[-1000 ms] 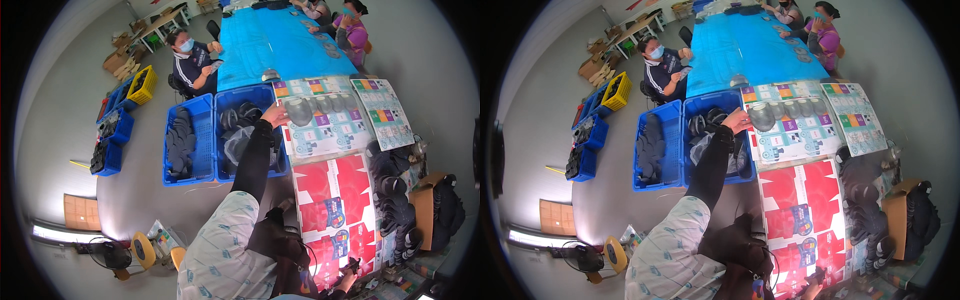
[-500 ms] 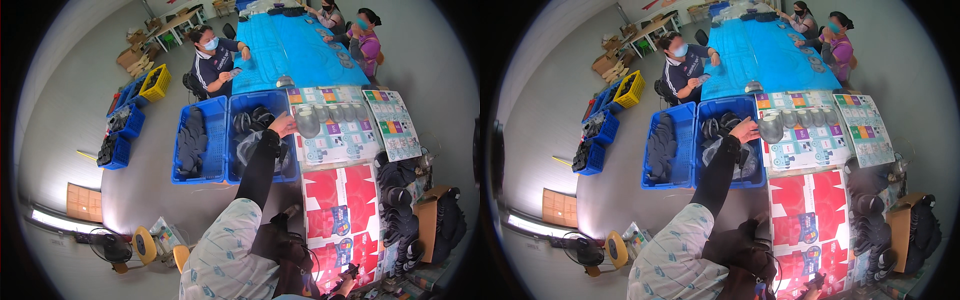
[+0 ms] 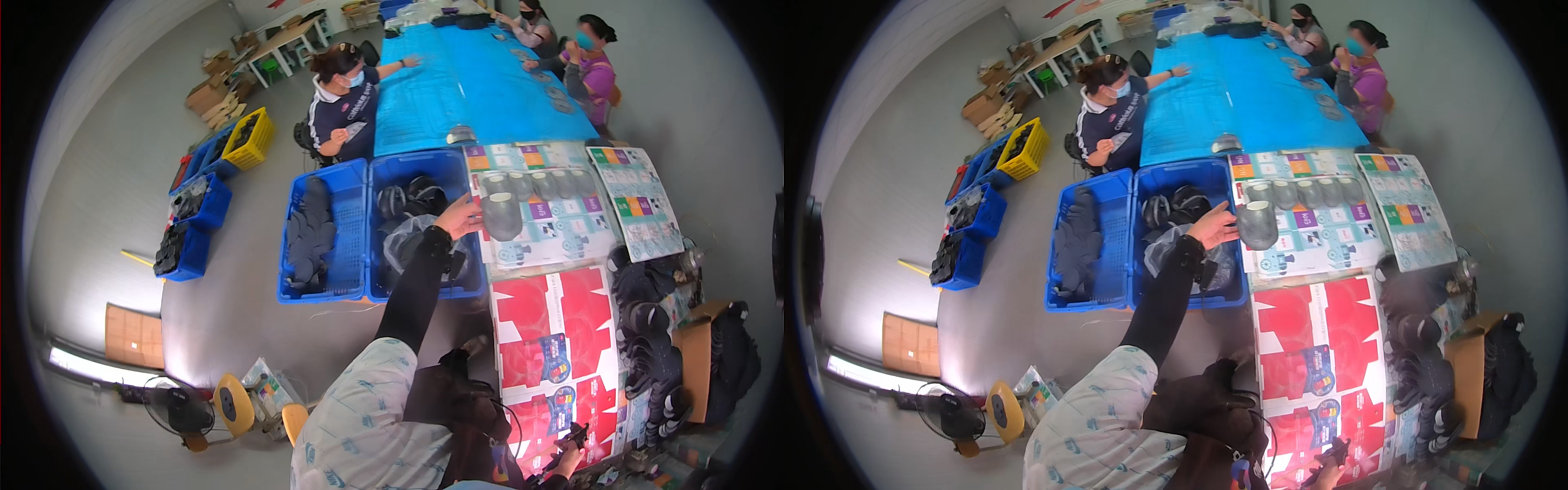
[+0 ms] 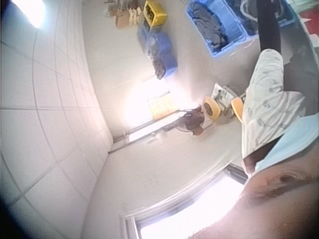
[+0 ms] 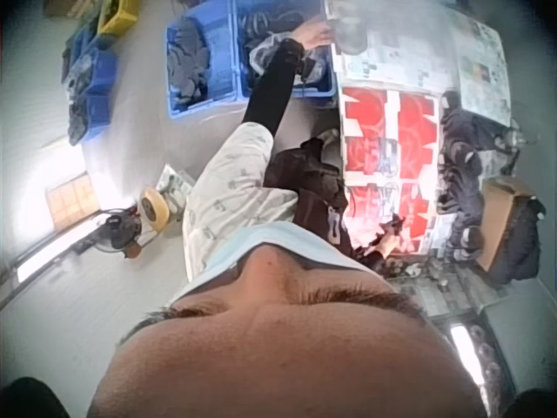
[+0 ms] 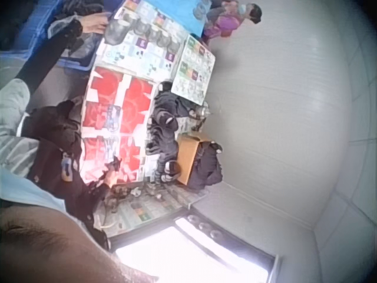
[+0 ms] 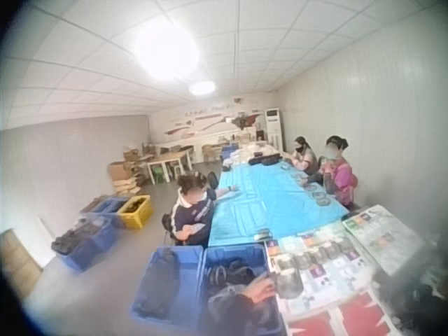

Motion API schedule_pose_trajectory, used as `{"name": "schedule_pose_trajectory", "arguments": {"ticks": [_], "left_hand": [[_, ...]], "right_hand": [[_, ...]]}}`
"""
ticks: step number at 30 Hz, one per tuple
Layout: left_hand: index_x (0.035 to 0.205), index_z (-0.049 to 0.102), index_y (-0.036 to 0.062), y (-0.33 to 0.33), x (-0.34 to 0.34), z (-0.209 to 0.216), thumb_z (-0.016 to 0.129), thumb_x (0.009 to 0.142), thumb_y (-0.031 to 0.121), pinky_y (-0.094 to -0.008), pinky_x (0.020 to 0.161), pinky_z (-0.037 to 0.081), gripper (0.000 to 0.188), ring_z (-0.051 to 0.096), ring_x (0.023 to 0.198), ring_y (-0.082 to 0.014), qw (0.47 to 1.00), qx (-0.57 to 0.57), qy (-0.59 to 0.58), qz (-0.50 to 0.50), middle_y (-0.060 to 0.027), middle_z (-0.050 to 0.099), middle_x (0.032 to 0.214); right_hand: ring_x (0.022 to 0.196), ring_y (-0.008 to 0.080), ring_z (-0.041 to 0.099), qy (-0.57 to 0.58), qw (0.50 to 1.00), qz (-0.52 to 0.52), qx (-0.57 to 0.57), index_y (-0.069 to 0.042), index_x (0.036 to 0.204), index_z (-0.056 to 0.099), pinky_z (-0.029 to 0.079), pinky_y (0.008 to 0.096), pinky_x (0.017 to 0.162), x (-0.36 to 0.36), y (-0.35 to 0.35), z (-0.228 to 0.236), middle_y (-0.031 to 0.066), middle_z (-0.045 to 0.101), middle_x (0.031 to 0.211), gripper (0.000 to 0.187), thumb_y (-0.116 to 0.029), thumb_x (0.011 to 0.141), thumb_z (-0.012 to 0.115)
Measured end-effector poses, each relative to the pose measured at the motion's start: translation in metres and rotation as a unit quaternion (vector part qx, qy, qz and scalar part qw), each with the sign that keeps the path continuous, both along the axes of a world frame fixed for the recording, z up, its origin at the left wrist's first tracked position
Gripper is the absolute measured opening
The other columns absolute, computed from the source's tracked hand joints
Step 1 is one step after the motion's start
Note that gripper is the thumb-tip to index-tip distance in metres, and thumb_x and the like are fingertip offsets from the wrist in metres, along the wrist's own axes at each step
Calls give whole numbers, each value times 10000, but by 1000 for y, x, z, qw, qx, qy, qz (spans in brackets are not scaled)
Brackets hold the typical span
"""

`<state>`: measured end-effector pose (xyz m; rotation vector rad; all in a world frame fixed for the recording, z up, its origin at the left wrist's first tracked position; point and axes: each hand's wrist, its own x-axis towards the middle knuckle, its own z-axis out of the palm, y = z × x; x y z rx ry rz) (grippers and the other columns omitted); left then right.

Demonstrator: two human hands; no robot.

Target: Applying adhesive to circular shoe components using a specialized applicator tool and arranging them on a tray.

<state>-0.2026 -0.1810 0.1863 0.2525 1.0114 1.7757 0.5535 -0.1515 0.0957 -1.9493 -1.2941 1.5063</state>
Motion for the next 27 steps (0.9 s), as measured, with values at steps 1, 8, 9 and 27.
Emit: {"name": "schedule_pose_trajectory", "arguments": {"ticks": [1, 8, 9, 27], "left_hand": [[1642, -151, 142, -7, 4, 1, 607, 930, 27, -503, 1059, 505, 1047, 625, 1209, -353, 1000, 4, 1, -2, -209, 458, 1500], [1656, 84, 132, -13, 42, -16, 549, 976, 65, -474, 1057, 506, 826, 622, 1233, -320, 999, 45, -5, -19, -147, 512, 1472], [1648, 125, 132, -21, 48, -15, 542, 983, 63, -468, 1055, 509, 788, 623, 1232, -312, 999, 36, -7, -13, -141, 524, 1462], [1605, 199, 115, -84, 108, -12, 596, 1004, 130, -457, 1051, 494, 720, 605, 1246, -291, 995, 71, -57, 42, -139, 545, 1420]], "right_hand": [[680, 216, 716, 20, 1000, -6, 5, 1, 948, 633, 538, 315, 456, -20, -5, 18, 89, 694, 768, 249, -167, 798, 528], [697, 211, 725, 44, 998, 28, -17, -6, 1003, 619, 539, 322, 454, -19, 0, 9, 81, 677, 765, 256, -149, 811, 530], [698, 207, 726, 44, 999, 17, -10, -4, 1008, 622, 537, 319, 451, -39, -3, 31, 79, 674, 755, 260, -153, 816, 530], [557, 236, 647, -43, 998, -34, -16, 10, 945, 588, 527, 348, 405, 27, -22, -53, 120, 631, 706, 222, -167, 815, 552]]}}
